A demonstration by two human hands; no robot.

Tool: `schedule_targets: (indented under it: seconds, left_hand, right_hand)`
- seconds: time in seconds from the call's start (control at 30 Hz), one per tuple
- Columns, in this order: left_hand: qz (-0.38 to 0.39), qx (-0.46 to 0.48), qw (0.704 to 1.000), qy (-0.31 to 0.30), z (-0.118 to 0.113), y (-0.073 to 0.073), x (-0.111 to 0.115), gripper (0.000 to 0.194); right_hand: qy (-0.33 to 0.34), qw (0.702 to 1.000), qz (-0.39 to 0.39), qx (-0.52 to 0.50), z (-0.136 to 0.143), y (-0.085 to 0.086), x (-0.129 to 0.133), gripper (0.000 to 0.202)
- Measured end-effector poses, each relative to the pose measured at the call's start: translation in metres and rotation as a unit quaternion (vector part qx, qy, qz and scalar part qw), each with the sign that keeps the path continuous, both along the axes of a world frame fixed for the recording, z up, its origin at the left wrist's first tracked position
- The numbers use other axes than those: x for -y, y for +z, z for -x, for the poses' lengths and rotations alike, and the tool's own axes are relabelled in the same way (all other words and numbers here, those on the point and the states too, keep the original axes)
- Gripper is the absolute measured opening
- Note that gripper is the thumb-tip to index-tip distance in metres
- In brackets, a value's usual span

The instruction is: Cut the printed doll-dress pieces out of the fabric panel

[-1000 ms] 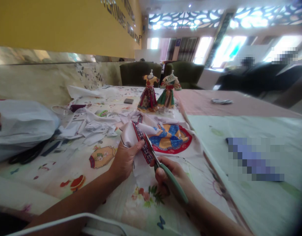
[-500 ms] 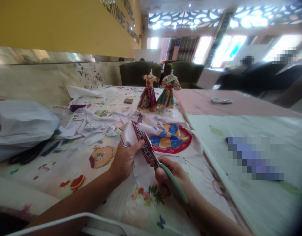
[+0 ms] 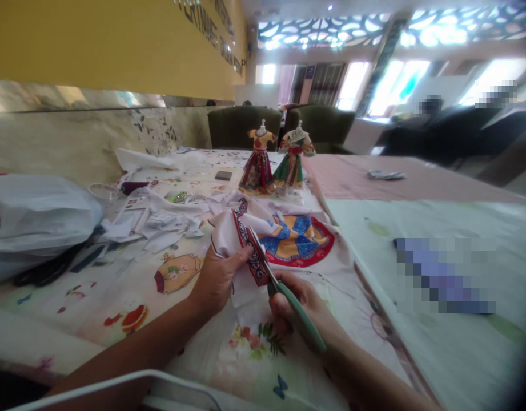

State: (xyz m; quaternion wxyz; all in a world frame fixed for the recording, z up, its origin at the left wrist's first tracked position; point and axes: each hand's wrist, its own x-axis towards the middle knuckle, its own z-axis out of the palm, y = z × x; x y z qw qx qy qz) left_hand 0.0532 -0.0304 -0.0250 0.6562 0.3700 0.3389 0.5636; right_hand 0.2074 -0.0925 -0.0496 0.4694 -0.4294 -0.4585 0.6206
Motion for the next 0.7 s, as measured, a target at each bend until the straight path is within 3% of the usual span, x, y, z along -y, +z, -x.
schedule_targets:
  seconds: [0.7]
  left_hand:
    - [0.000,-0.026,1.000,0.009,0.0010,-0.0053,-0.0020,0.060]
  right_hand:
    - [0.003,1.000,0.019,-0.003,-0.0003,0.0004,0.0014,0.071]
